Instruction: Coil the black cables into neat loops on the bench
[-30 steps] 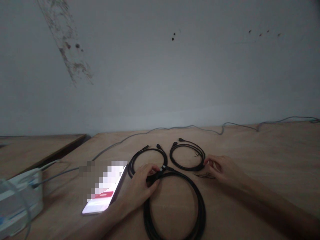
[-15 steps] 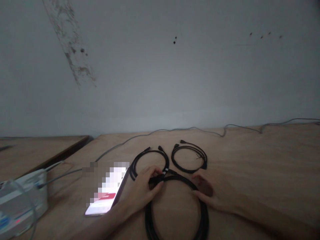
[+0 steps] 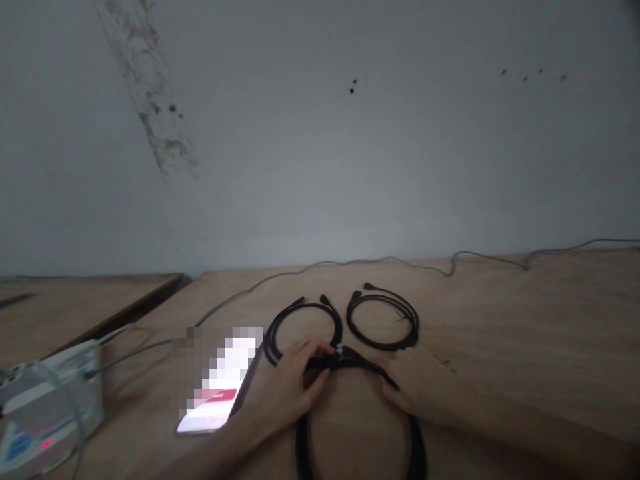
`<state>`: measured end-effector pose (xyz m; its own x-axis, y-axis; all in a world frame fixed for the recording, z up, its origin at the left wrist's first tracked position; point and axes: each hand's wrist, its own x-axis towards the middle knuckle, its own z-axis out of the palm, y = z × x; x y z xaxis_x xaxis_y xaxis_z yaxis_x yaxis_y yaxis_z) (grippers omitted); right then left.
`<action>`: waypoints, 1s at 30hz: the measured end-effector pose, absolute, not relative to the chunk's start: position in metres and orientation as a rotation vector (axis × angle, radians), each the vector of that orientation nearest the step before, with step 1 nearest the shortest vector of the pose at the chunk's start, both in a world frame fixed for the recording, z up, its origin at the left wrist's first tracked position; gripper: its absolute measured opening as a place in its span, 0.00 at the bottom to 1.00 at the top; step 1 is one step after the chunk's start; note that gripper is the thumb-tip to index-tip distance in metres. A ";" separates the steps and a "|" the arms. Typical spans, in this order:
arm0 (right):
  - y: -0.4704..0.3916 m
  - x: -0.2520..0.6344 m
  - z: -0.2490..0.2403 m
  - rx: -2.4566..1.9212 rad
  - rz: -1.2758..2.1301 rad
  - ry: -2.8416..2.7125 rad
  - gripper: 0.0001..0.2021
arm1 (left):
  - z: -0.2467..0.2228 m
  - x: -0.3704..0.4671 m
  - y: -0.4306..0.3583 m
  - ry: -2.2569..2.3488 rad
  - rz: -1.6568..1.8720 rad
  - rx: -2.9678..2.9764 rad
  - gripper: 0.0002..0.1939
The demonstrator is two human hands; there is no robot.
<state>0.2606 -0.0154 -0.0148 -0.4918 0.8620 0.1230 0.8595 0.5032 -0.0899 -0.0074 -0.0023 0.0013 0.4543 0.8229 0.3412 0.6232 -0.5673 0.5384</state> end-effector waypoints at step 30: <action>0.007 0.244 0.013 -1.534 -0.040 -2.236 0.13 | 0.004 -0.020 0.025 1.287 1.248 1.894 0.13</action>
